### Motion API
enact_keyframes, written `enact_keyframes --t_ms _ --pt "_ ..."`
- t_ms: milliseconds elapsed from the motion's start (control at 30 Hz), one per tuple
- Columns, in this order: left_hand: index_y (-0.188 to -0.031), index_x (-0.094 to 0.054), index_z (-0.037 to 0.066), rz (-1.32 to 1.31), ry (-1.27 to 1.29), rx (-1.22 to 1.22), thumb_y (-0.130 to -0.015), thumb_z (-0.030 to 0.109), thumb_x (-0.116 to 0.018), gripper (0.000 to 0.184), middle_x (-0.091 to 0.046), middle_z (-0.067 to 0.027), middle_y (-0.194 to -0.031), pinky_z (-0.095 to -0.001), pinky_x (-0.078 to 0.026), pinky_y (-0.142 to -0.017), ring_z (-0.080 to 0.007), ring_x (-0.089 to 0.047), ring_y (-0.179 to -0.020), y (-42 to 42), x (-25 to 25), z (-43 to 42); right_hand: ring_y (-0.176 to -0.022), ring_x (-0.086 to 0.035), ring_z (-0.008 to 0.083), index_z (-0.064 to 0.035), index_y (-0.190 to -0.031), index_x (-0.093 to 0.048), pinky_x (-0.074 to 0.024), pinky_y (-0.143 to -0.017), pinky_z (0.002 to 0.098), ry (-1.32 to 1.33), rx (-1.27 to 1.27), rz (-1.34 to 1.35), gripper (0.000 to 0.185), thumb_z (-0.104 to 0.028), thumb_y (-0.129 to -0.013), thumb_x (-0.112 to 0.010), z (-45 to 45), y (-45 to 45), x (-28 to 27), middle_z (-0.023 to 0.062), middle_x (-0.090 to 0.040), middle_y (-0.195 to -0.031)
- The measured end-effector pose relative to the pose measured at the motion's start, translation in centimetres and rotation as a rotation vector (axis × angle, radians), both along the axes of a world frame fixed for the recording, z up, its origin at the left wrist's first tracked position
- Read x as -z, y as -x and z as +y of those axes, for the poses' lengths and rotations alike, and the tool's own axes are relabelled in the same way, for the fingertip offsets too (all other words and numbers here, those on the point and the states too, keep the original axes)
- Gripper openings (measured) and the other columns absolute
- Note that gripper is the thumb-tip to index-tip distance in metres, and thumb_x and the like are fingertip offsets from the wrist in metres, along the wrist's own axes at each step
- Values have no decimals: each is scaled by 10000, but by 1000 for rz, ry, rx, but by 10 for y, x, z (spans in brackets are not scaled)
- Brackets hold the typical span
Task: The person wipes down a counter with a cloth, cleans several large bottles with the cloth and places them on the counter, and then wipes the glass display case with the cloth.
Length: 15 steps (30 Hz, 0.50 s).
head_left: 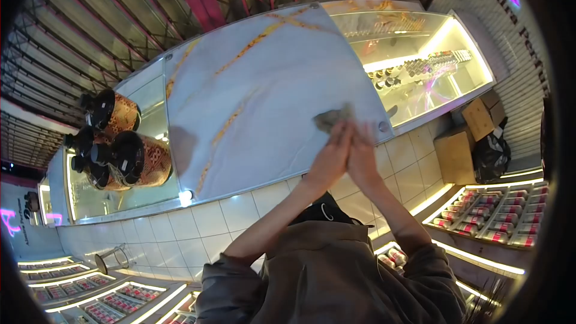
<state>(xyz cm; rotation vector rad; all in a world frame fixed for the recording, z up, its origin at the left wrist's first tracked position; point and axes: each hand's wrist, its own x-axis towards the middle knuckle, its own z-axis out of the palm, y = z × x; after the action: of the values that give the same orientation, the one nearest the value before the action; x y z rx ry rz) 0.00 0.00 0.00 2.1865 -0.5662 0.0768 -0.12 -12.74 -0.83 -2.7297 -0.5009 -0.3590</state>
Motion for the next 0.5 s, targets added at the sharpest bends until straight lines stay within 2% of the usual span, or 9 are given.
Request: enact_keyframes --t_ms 33,167,300,400,467,500 --pt "-1453 -362 -44 17 35 49 -834 10 -606 668 -363 -266 -1521 -427 -464 -1017 -405 -442 -1363 -3 -6 -18 -1331 -514 310 28 -1349 -560 -249 -1197 518 54 49 -13 495 -150 -888 -589 -17 4 -4 166 -572 -1395" --pt "-1428 -389 -61 -11 -21 126 -845 1 -579 617 -411 -270 -1477 -415 -472 -1015 -396 -451 -1357 -16 -19 -58 -1330 -507 332 30 -1355 -549 -274 -1181 503 177 108 -38 510 -167 -886 -589 -47 8 -23 173 -572 -1390" --pt "-1415 -408 -63 -106 -103 136 -852 0 -563 588 -432 -267 -1456 -404 -470 -1031 -393 -450 -1359 -13 -28 -41 -1361 -469 347 31 -1364 -538 -263 -1186 492 -152 152 3 543 -207 -880 -602 -31 7 -13 186 -561 -1399" --pt "-1429 -395 -53 -234 -185 8 -855 0 -557 599 -414 -268 -1480 -405 -459 -1053 -399 -440 -1371 -11 -33 -13 -1394 -427 353 31 -1381 -521 -264 -1182 473 -35 -1 -44 583 -244 -875 -616 -2 -9 -22 192 -554 -1402" --pt "-1428 -382 -71 -249 -255 -172 -843 24 -561 619 -440 -282 -1438 -382 -483 -1019 -411 -478 -1323 -3 -43 20 -1392 -423 353 30 -1394 -501 -267 -1180 461 -427 -194 26 596 -237 -873 -613 36 -14 -38 201 -544 -1406" --pt "-1432 -375 -70 -201 -281 -233 -847 19 -553 618 -428 -285 -1454 -391 -481 -1023 -417 -465 -1339 4 -48 36 -1386 -427 356 29 -1397 -493 -267 -1183 461 -428 -278 30 594 -221 -870 -605 51 -14 -42 212 -540 -1403"
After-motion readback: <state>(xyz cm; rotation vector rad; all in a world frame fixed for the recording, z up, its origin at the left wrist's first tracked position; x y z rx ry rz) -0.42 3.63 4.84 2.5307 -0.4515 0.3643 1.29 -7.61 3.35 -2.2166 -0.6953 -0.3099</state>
